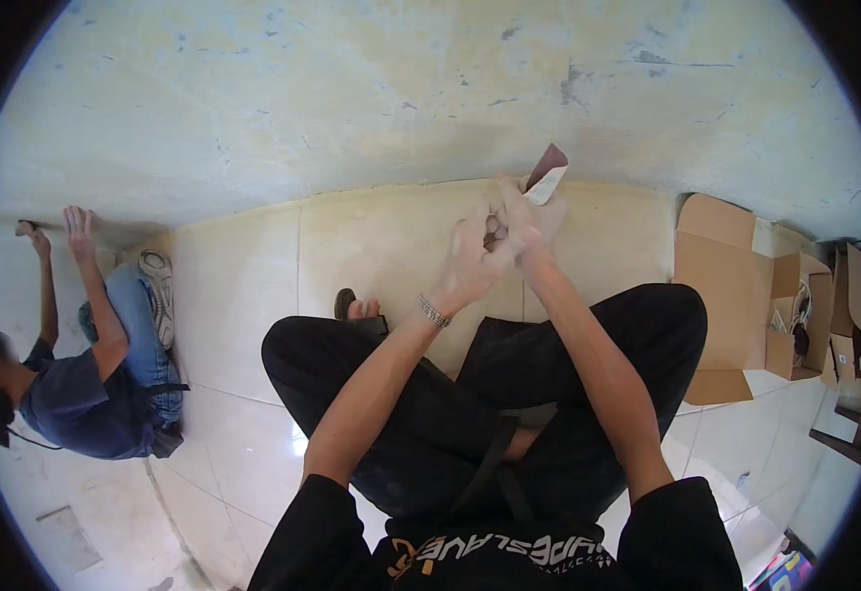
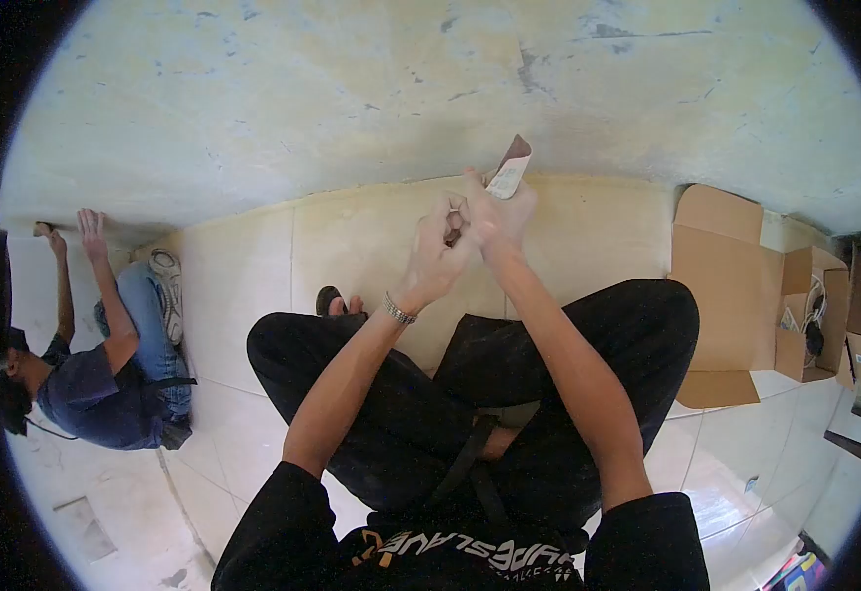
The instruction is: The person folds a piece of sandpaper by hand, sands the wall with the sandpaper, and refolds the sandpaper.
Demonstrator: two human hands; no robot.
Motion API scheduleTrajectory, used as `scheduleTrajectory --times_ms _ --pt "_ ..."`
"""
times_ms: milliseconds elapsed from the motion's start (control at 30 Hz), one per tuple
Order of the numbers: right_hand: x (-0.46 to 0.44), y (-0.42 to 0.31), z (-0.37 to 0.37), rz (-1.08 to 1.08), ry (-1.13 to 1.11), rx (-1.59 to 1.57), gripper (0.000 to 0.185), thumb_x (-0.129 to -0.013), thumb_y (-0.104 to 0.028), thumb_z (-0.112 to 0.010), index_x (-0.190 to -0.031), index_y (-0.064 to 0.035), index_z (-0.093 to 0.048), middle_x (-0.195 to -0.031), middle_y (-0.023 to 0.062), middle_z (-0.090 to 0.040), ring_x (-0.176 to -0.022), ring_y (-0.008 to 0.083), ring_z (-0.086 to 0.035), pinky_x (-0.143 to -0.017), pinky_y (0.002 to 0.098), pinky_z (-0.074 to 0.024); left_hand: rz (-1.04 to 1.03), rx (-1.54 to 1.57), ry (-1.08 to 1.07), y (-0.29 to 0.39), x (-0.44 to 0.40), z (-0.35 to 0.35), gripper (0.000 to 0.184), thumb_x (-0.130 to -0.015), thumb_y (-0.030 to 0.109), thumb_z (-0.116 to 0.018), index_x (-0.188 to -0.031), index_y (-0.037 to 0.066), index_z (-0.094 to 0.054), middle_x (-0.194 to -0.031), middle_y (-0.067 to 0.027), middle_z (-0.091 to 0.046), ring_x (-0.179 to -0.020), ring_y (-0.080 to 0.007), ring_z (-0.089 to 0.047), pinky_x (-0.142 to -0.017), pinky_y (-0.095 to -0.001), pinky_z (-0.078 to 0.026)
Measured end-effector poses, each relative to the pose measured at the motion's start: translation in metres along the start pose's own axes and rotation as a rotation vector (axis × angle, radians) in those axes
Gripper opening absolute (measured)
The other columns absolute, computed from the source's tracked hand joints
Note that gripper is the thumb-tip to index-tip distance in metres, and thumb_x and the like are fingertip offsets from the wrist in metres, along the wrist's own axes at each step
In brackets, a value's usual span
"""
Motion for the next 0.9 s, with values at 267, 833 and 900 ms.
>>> scheduleTrajectory --times_ms 267,833,900 --pt "-0.005 -0.002 0.002 -0.023 -0.174 0.11 0.023 -0.076 -0.013 -0.07 -0.062 -0.0064 -0.053 -0.061 -0.0031 -0.052 -0.049 0.0077 -0.045 -0.046 0.0275 -0.0355 0.068 -0.02 -0.164 -0.003 -0.008 0.016 0.021 -0.091 0.021 -0.06 -0.082 0.004 -0.051 -0.054 0.0062 -0.04 -0.049 -0.0019 -0.031 -0.044 -0.0223 -0.024" --pt "-0.001 0.002 -0.003 -0.332 -0.596 -0.159 0.028 -0.082 -0.03 -0.062 -0.063 -0.0117 -0.051 -0.055 -0.003 -0.045 -0.045 0.0086 -0.04 -0.044 0.0251 -0.0303 0.139 0.15 0.156 0.013 -0.02 0.026 0.033 -0.09 0.028 -0.059 -0.07 0.002 -0.054 -0.057 -0.001 -0.05 -0.052 -0.0068 -0.043 -0.048 -0.0247 -0.036" --pt "-0.001 0.003 -0.005 -0.393 -0.625 -0.251 0.031 -0.082 -0.034 -0.061 -0.063 -0.0123 -0.051 -0.055 -0.0025 -0.045 -0.045 0.0095 -0.041 -0.044 0.0252 -0.0301 0.023 0.073 0.104 0.016 -0.018 0.023 0.036 -0.084 0.032 -0.067 -0.068 0.003 -0.052 -0.055 -0.0033 -0.051 -0.048 -0.0094 -0.045 -0.045 -0.0277 -0.037"
Point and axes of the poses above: each hand's wrist, its own x-axis away from the middle knuckle, its own z-axis out of the back of the hand, y = z × x, the point moved 2 cm from there along -x, towards the middle knuckle
